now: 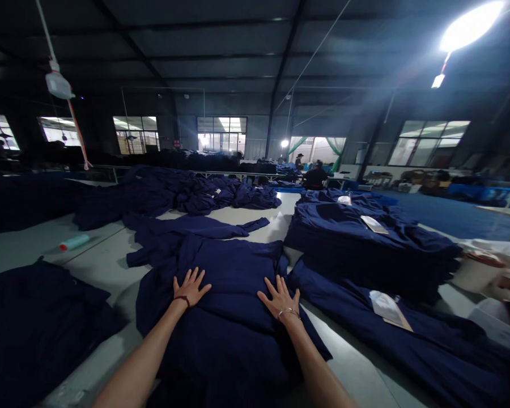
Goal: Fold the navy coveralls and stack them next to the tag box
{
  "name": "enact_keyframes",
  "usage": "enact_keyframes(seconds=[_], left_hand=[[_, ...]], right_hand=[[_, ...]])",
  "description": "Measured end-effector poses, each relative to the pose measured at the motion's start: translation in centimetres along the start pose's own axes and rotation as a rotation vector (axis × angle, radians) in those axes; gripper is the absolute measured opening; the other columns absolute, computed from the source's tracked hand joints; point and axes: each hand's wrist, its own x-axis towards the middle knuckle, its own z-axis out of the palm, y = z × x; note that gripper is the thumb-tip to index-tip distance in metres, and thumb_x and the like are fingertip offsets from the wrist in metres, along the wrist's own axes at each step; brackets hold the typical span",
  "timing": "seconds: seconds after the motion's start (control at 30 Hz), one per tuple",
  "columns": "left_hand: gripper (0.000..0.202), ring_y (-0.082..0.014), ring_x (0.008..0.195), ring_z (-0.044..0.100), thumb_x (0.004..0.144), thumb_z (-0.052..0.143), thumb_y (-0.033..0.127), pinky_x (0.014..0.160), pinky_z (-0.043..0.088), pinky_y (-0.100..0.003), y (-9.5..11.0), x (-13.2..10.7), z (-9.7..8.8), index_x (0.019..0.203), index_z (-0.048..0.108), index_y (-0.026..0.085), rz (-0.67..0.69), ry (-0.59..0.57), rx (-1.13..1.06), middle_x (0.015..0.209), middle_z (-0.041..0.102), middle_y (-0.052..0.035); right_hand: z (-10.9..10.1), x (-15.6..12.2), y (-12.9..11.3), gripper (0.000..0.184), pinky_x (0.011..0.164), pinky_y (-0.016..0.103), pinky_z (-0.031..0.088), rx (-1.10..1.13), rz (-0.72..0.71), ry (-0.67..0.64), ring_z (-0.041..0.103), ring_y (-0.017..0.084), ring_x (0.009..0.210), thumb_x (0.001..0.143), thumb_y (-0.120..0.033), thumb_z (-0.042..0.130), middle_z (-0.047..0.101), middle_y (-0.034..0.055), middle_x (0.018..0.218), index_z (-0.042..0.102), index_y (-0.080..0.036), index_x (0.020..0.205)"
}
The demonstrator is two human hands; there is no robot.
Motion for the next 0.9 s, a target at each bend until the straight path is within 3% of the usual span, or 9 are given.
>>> enact_keyframes(seconds=[0.1, 0.2, 0.33, 0.47, 0.53, 0.63, 0.7, 0.9], left_hand=[[0.07, -0.0329, 0.142, 0.01, 0.086, 0.026, 0.067, 0.104, 0.004, -0.069, -0.5, 0.2, 0.6, 0.147, 0.026, 0.031, -0.001, -0.028, 0.004, 0.155, 0.016, -0.0036], [0.064, -0.032, 0.142, 0.012, 0.087, 0.031, 0.064, 0.105, 0.007, -0.067, -0.6, 0.0, 0.4, 0.143, 0.034, 0.032, 0.005, -0.011, -0.05, 0.154, 0.022, -0.0041], [0.044, -0.0254, 0.138, 0.026, 0.091, 0.042, 0.045, 0.109, 0.019, -0.053, -1.5, -0.6, -0.9, 0.131, 0.051, 0.03, -0.013, 0.195, -0.157, 0.148, 0.036, -0.0035], [0.035, -0.0214, 0.133, 0.033, 0.089, 0.047, 0.025, 0.109, 0.025, -0.037, -5.3, -0.4, -2.9, 0.122, 0.06, 0.022, -0.176, 0.418, -0.203, 0.14, 0.047, -0.0069], [0.036, -0.0205, 0.131, 0.036, 0.09, 0.044, 0.019, 0.11, 0.024, -0.032, -8.0, 0.0, -3.9, 0.122, 0.059, 0.015, -0.284, 0.453, -0.263, 0.138, 0.048, -0.0117], [0.035, -0.0206, 0.126, 0.043, 0.09, 0.04, 0.015, 0.108, 0.026, -0.032, -11.5, 1.1, -4.9, 0.12, 0.059, 0.013, -0.377, 0.453, -0.323, 0.133, 0.052, -0.0145], [0.033, -0.0214, 0.124, 0.047, 0.089, 0.042, 0.015, 0.106, 0.03, -0.033, -13.1, 1.9, -5.2, 0.118, 0.059, 0.014, -0.424, 0.441, -0.362, 0.129, 0.056, -0.0149], [0.038, -0.0259, 0.104, 0.062, 0.075, 0.067, 0.027, 0.088, 0.046, -0.03, -14.6, 4.0, -4.6, 0.108, 0.063, 0.01, -0.505, 0.355, -0.58, 0.108, 0.067, -0.0163]], right_hand=[[-0.6, -0.3, 0.1, 0.067, 0.107, 0.064, -0.001, -0.013, 0.011, -0.03, 0.003, 0.023, 0.143, 0.085, -0.069, 0.022, 0.007, 0.0033, 0.157, 0.022, -0.04, 0.144], [-1.1, -1.2, -0.4, 0.064, 0.108, 0.062, 0.001, -0.015, -0.011, 0.009, 0.003, 0.024, 0.143, 0.087, -0.066, 0.021, 0.01, 0.0033, 0.157, 0.027, -0.038, 0.144], [-0.1, -3.1, -0.5, 0.058, 0.109, 0.062, 0.004, -0.033, -0.166, 0.155, 0.002, 0.026, 0.143, 0.088, -0.063, 0.023, 0.011, -0.0023, 0.157, 0.026, -0.042, 0.143], [1.3, -3.5, 0.3, 0.058, 0.107, 0.066, 0.006, -0.059, -0.183, 0.02, 0.01, 0.029, 0.142, 0.086, -0.064, 0.027, 0.019, -0.0037, 0.155, 0.026, -0.046, 0.141], [1.3, -3.2, 0.0, 0.059, 0.106, 0.067, 0.007, -0.056, -0.149, -0.016, 0.012, 0.03, 0.142, 0.085, -0.065, 0.028, 0.022, -0.0012, 0.154, 0.03, -0.044, 0.141], [0.4, -2.8, -2.3, 0.06, 0.107, 0.066, 0.009, -0.023, -0.157, 0.021, 0.01, 0.029, 0.142, 0.086, -0.064, 0.025, 0.023, 0.0024, 0.154, 0.036, -0.039, 0.14], [-0.2, -2.8, -5.0, 0.058, 0.108, 0.063, 0.01, 0.019, -0.238, 0.048, 0.009, 0.026, 0.143, 0.088, -0.061, 0.024, 0.02, 0.0025, 0.155, 0.035, -0.038, 0.14], [1.0, -2.7, -12.8, 0.052, 0.108, 0.064, 0.006, 0.059, -0.572, 0.007, 0.005, 0.026, 0.143, 0.091, -0.055, 0.027, 0.013, -0.0044, 0.156, 0.027, -0.044, 0.142]])
